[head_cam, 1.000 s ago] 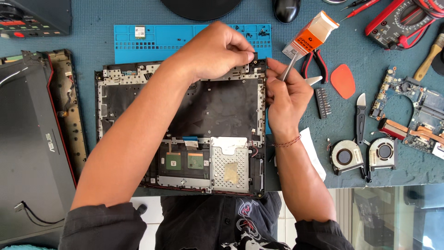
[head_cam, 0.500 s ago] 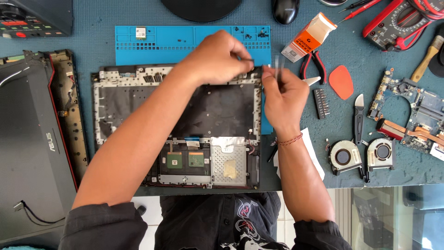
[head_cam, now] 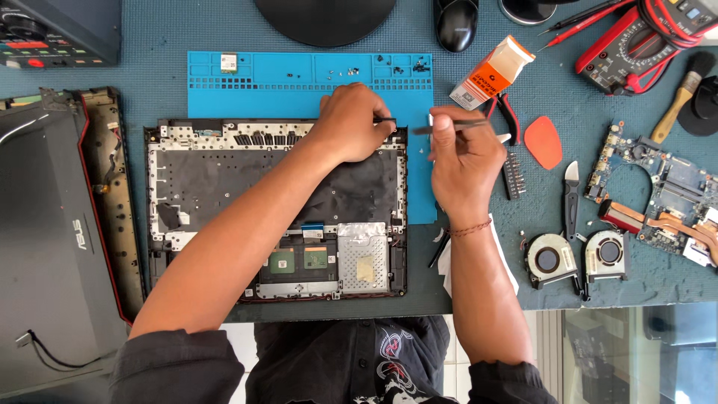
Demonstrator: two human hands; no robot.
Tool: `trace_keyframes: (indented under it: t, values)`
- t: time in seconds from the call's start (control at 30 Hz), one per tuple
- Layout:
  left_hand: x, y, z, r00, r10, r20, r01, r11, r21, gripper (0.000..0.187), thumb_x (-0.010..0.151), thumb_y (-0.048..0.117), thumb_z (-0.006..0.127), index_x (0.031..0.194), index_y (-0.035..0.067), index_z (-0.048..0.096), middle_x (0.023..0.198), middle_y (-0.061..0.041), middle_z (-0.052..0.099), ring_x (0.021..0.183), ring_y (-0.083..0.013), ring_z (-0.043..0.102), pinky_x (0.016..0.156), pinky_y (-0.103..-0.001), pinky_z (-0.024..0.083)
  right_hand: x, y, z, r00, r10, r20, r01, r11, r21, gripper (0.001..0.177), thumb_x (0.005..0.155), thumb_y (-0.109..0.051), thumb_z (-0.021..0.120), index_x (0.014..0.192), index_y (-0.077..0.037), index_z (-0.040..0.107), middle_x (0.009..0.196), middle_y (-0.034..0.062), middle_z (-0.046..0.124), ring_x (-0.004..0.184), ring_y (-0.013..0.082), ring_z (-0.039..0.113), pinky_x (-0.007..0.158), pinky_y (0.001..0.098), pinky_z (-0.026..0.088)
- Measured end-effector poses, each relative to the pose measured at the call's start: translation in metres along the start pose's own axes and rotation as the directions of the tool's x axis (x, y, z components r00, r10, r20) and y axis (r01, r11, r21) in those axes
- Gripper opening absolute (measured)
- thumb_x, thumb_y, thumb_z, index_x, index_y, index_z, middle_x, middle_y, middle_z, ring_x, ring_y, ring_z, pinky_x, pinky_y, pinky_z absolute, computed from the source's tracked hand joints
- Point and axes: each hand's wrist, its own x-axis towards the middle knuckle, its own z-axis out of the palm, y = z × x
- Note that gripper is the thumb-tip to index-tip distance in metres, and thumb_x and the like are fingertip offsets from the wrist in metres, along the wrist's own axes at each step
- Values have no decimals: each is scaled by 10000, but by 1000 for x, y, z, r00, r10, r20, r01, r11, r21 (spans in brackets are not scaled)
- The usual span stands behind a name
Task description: The person uses tweezers to remove small components from a disassembled laptop chassis. They then use a white cloth to wipe the tweezers and handle small parts over the workbench. The person continues to manipulate small components within the laptop chassis using the tweezers.
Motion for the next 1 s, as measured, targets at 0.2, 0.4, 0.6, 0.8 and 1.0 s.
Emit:
trace_keyframes:
  t: [0.2, 0.4, 0.6, 0.8, 1.0]
  values:
    - [13, -24, 23, 996, 24, -83, -27, 999, -39, 180, 768, 140, 731, 930, 62, 727, 805, -118, 678, 948, -405, 613, 827, -588, 459, 0, 23, 5, 993, -81, 83, 94, 982, -163, 237, 974, -110, 630, 774, -4, 701, 628, 87, 655, 574, 241, 666, 485, 293, 504]
    - [12, -23, 16, 999, 9, -38, -13, 996, -87, 167, 766, 140, 717, 925, 90, 732, 807, -97, 680, 939, -383, 621, 813, -563, 474, 1, 33, 13, 955, -255, 154, 288, 921, -261, 243, 982, -89, 618, 759, -11, 673, 661, 51, 679, 599, 218, 663, 506, 287, 517]
    - [17, -24, 21, 992, -93, -80, 94, 996, 5, 152, 691, 274, 757, 828, 216, 724, 782, -2, 623, 945, -315, 572, 812, -479, 448, 2, 39, 17, 945, -256, 205, 307, 911, -275, 245, 990, -91, 605, 765, -18, 672, 651, 49, 655, 585, 217, 671, 493, 302, 526]
    - [17, -29, 26, 992, -106, -72, 105, 994, -21, 131, 714, 293, 757, 825, 234, 720, 820, 1, 612, 988, -298, 545, 846, -457, 418, 4, 26, 21, 940, -255, 225, 317, 895, -314, 243, 994, -121, 613, 773, -33, 661, 604, 34, 631, 583, 260, 647, 521, 326, 518]
    - [8, -19, 10, 995, -96, -40, 92, 992, -90, 92, 746, 213, 723, 835, 190, 733, 773, -26, 637, 985, -330, 550, 887, -476, 387, 6, 30, 18, 926, -274, 258, 345, 892, -292, 223, 985, -114, 633, 781, -33, 670, 621, 34, 659, 617, 256, 667, 565, 327, 534]
